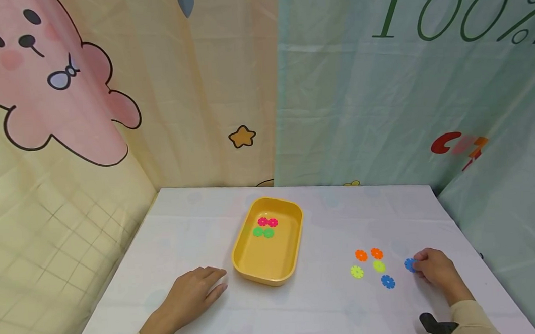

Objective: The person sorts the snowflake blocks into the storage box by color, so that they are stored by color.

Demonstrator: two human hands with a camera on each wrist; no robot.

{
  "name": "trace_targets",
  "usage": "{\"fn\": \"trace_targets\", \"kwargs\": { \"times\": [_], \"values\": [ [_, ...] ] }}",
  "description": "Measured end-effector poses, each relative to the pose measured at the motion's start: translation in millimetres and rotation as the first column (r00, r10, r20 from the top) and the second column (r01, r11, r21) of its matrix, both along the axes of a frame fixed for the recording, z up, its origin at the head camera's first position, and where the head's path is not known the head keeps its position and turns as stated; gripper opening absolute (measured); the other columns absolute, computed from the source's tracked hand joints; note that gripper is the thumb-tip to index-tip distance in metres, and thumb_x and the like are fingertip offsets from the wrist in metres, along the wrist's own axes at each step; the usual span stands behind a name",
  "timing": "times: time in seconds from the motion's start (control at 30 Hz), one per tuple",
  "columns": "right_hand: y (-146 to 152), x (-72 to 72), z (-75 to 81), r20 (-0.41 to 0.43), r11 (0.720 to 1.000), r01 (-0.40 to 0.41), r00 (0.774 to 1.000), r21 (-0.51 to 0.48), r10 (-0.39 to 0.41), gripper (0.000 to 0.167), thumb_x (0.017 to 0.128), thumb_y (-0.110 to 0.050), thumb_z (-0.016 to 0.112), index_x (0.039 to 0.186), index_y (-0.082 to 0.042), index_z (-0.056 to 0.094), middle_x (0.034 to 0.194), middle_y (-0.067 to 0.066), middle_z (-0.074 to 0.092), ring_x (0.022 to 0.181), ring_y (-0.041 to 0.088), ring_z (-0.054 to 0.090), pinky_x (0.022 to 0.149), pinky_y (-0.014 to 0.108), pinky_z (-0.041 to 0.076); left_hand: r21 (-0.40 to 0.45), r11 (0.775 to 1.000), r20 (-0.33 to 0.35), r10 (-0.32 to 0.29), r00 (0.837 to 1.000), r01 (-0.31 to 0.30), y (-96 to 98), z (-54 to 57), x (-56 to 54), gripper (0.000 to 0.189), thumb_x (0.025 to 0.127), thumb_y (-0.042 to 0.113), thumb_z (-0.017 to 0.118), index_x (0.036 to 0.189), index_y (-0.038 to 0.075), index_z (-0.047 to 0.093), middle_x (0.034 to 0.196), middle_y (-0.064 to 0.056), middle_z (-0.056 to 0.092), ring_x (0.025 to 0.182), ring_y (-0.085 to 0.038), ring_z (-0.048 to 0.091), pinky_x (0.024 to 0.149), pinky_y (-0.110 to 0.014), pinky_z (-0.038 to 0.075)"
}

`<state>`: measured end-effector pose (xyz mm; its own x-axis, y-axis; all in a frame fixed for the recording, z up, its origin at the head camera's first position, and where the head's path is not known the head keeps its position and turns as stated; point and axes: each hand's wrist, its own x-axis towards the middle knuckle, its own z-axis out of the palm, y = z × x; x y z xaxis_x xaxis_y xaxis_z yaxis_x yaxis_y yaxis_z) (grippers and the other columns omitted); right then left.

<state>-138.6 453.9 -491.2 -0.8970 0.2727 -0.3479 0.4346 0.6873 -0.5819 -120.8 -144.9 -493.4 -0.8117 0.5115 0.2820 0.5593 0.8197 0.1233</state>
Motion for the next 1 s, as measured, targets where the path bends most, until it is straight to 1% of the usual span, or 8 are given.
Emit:
{"fn": "trace_targets", "kwargs": {
  "times": [0.13,0.2,0.3,0.47,0.57,0.73,1.0],
  "values": [
    [1,-3.1,0.4,0.000,0.994,0.034,0.999,-0.107,-0.034,0.029,0.099,-0.007,0.059,0.116,0.016,0.052,0.094,0.016,0.063,0.078,0.020,0.062,0.066,0.030,0.057,-0.005,1.000,0.008,-0.001,1.000,0.001,0.2,1.0,-0.2,0.030,0.096,0.037,0.070,0.118,0.017,0.074,0.110,0.002,0.075,0.094,-0.018,0.070,0.075,-0.038,0.058],
    [0,-4.6,1.8,-0.006,0.991,0.044,0.999,-0.128,-0.045,0.032,0.100,-0.009,0.060,0.118,0.016,0.053,0.096,0.017,0.065,0.077,0.020,0.062,0.065,0.029,0.058,-0.010,1.000,0.012,-0.001,1.000,0.002,0.3,1.5,-0.7,0.030,0.096,0.038,0.070,0.118,0.017,0.074,0.110,0.001,0.075,0.094,-0.018,0.070,0.076,-0.038,0.058],
    [-3,-6.8,5.3,-0.026,0.990,0.048,0.998,-0.134,-0.052,0.037,0.099,-0.014,0.063,0.122,0.015,0.055,0.101,0.019,0.066,0.078,0.018,0.063,0.066,0.027,0.058,-0.016,1.000,0.018,-0.005,1.000,0.005,0.7,2.3,-1.3,0.030,0.097,0.038,0.069,0.118,0.016,0.074,0.110,0.001,0.075,0.095,-0.018,0.070,0.076,-0.039,0.059],
    [-15,-10.0,16.2,-0.078,0.988,0.031,0.996,-0.152,-0.043,0.045,0.101,-0.022,0.064,0.127,0.013,0.056,0.110,0.022,0.067,0.081,0.017,0.064,0.068,0.023,0.058,-0.020,1.000,0.022,-0.004,1.000,0.005,1.0,2.4,-1.4,0.031,0.097,0.038,0.068,0.118,0.016,0.074,0.111,0.000,0.075,0.096,-0.019,0.070,0.077,-0.039,0.059],
    [-26,-11.2,23.2,-0.121,0.985,0.014,0.992,-0.173,-0.036,0.044,0.103,-0.022,0.062,0.129,0.013,0.055,0.110,0.022,0.067,0.082,0.017,0.066,0.069,0.022,0.059,-0.018,1.000,0.023,-0.002,1.000,0.003,1.3,2.3,-1.3,0.031,0.097,0.038,0.068,0.118,0.016,0.074,0.111,0.000,0.075,0.096,-0.019,0.070,0.077,-0.039,0.059],
    [-45,-16.0,33.6,-0.180,0.976,-0.009,0.983,-0.217,-0.031,0.042,0.104,-0.020,0.060,0.130,0.013,0.053,0.109,0.017,0.067,0.082,0.015,0.069,0.071,0.022,0.059,-0.014,1.000,0.022,-0.001,1.000,0.002,1.7,2.3,-0.9,0.031,0.097,0.038,0.068,0.118,0.016,0.074,0.111,0.000,0.075,0.096,-0.019,0.070,0.077,-0.039,0.059],
    [-76,-31.0,53.2,-0.210,0.958,-0.046,0.978,-0.283,-0.015,0.040,0.105,-0.018,0.059,0.131,0.012,0.052,0.108,0.013,0.068,0.086,0.016,0.071,0.074,0.024,0.060,-0.015,1.000,0.012,-0.002,1.000,0.002,1.6,2.6,-0.6,0.031,0.097,0.038,0.068,0.118,0.016,0.074,0.111,0.001,0.075,0.095,-0.018,0.070,0.076,-0.039,0.059]
  ]
}}
